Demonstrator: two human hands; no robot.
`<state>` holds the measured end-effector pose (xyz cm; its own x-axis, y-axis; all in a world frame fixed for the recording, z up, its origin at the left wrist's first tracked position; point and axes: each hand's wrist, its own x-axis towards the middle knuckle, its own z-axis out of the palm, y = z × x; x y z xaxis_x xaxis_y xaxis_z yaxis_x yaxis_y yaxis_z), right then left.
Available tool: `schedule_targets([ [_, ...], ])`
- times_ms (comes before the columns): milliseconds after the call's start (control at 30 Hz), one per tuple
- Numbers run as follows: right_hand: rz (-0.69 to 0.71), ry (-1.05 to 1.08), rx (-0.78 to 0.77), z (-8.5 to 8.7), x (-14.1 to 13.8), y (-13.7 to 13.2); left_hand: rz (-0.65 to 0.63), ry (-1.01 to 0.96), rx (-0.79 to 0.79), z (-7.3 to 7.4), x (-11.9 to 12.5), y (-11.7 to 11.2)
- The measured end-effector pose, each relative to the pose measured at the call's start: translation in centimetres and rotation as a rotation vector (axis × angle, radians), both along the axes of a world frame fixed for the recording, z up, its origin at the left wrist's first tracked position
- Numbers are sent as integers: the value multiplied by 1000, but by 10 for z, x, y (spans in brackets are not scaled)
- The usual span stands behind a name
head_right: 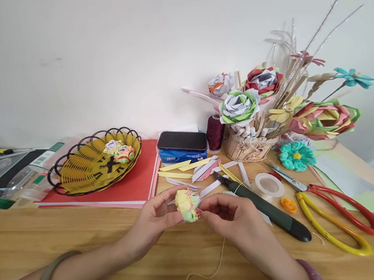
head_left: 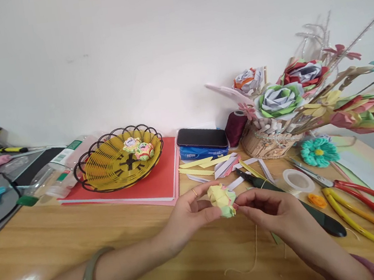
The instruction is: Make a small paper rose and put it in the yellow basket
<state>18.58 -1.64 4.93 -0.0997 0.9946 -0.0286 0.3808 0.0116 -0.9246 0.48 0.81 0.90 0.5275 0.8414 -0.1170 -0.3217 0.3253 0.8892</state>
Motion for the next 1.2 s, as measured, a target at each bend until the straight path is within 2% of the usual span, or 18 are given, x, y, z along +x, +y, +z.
schedule_targets([
  [100, 81, 11, -27, 5, 5, 2, -6, -13, -34, 1, 0, 0],
  [333, 188, -39, 96, 5, 8, 4, -20, -20, -103, 2, -1, 0],
  [567, 31, -413, 470, -9, -2, -6, -19, 5, -94, 2, 1, 0],
  [667, -32, -492, 621, -14, -5, -11, -12, 10, -99, 2, 1, -1],
  [733, -24, -461, 599, -12, -5, -10, -13, 6, -94, 2, 0, -2],
  [900, 86, -262, 282, 0, -2, -3, -33, -25, -102, 4, -1, -2],
  [967, 94, -256, 266, 0, -1, -2, -31, -27, -112, 4, 0, -1],
  [1033, 73, -321, 342, -5, -1, -4, -21, -19, -119, 4, 1, -1],
  [1133, -8, -489, 595, -15, -3, -8, -7, -5, -125, 4, 1, -1],
  [1200, -26, -532, 692, -17, -4, -10, -4, -6, -122, 3, 1, -2],
])
